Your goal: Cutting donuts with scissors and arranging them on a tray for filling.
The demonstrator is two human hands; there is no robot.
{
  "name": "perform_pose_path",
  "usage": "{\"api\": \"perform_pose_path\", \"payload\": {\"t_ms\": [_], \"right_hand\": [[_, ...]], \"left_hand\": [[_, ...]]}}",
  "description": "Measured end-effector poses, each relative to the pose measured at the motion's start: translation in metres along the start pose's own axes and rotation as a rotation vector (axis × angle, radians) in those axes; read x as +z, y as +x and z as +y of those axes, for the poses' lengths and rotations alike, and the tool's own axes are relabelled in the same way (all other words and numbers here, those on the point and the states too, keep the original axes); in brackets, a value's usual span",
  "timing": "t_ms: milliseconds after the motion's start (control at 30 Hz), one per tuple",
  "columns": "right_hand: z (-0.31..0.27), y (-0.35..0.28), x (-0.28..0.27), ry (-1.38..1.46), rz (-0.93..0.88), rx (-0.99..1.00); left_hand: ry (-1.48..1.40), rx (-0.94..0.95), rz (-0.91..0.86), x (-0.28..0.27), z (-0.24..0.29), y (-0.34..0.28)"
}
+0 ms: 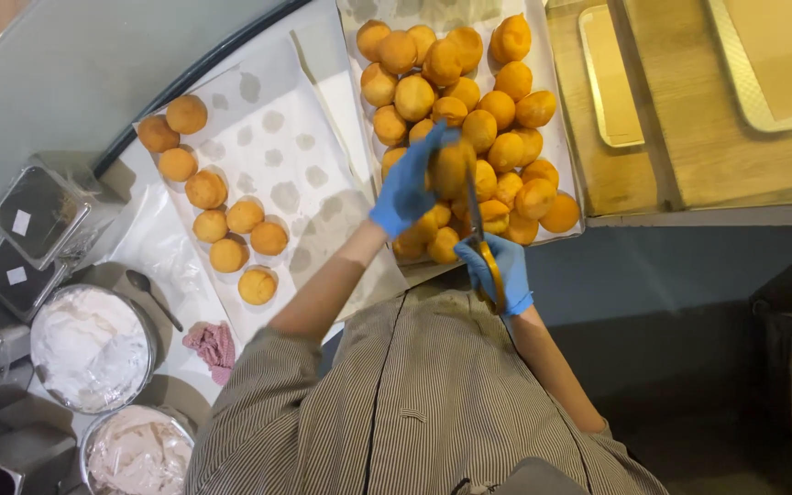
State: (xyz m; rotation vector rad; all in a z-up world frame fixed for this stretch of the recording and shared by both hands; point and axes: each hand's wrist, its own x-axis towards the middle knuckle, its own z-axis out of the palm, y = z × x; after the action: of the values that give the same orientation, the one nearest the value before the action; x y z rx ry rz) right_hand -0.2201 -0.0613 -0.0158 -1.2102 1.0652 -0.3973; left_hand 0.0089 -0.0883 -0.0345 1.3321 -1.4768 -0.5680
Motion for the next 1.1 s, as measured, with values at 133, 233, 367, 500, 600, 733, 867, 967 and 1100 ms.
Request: {"api": "perform_pose_path", "payload": {"t_ms": [133,233,367,500,600,733,867,967,1100], "right_hand": [[0.0,0.013,-0.012,0.084,0.105,0.094],[-0.009,0.017,-0.013,-0.009,0.09,0.026],[-0.011,0.033,-0.011,-0.017,0.034,0.095],[0.007,0.05,-0.017,0.094,0.057,0.053],[0.01,0.052,-0.015,0.115,0.032,0.025],[0.002,0.052,-0.003,0.034,-0.022,0.01],[0.002,0.047,0.014,0.059,-0.017,0.039],[0.002,0.04,0.027,-0.014,0.0,0.049],[0.001,0.023,0.039,-0.027,-0.035,0.016]], "left_hand": [[0.291,0.198,0.001,0.024,-0.068,0.096],[0.588,0.172,-0.183,0.085,-0.169,0.16],[0.927,-0.076,-0.549,0.073,-0.166,0.175],[0.613,0.145,0.137,-0.023,-0.207,0.144],[0.867,-0.139,0.365,-0.144,-0.291,0.075],[1.237,-0.975,0.486,-0.304,-0.273,0.003],[1.403,-0.892,0.448,-0.329,-0.304,-0.053],[1.315,-0.851,0.339,-0.307,-0.304,-0.06],[1.042,-0.806,0.238,-0.272,-0.309,-0.072]]}}
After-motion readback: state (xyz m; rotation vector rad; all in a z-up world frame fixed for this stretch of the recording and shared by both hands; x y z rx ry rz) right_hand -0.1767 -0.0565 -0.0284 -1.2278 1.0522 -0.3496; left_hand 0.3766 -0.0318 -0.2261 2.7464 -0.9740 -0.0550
